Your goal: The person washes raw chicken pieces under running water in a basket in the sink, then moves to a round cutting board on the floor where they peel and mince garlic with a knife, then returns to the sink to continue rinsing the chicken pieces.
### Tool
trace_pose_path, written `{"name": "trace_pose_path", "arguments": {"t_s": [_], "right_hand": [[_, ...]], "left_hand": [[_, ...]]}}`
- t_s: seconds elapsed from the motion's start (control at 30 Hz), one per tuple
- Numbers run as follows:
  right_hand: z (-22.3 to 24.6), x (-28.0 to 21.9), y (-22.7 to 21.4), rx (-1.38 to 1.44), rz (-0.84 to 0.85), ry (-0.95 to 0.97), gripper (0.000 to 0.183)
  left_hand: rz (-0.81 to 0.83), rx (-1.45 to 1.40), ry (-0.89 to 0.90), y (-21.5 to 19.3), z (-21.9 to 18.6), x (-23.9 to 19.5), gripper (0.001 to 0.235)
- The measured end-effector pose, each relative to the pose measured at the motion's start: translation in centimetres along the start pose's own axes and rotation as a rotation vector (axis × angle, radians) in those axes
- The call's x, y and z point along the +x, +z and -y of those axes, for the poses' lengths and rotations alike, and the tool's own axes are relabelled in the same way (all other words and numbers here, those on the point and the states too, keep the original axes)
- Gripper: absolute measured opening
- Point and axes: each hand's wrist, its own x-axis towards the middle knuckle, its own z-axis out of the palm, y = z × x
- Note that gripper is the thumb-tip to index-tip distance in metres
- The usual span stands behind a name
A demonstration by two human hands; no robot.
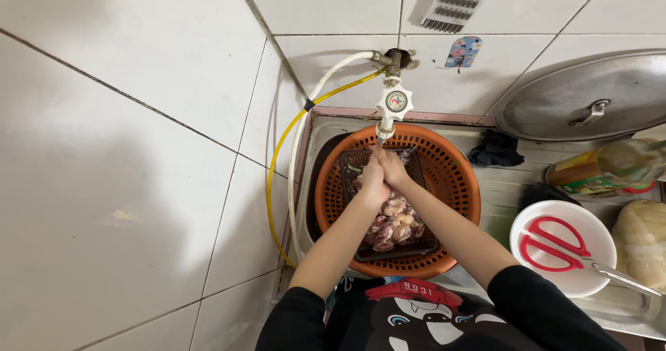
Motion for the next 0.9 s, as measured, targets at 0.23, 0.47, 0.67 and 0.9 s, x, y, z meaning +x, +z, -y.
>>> {"name": "trace_pose_path", "arguments": {"t_s": [0.23,0.47,0.67,0.9], "right_hand": [[0.6,-0.2,2.3,0.554,0.089,0.372,0.074],[-3.0,5.0,0.1,0.257,0.114,0.293,0.059],[3.7,-0.9,-3.1,-0.407,0.252,-0.058,0.038],[0.7,-8.0,-7.2,-0.722,0.495,0.034,0.037]], "left_hand": [[0.02,0.062,0.021,-3.2,0.3,6.5,0.05],[0.126,0.8,0.588,-6.3,-0.5,2.8,0.071],[-0.006,1.48,1.488,3.6,-9.0,-15.5,0.066],[-0.162,2.126,1.043,13.4,-12.3,-21.6,0.068]]}}
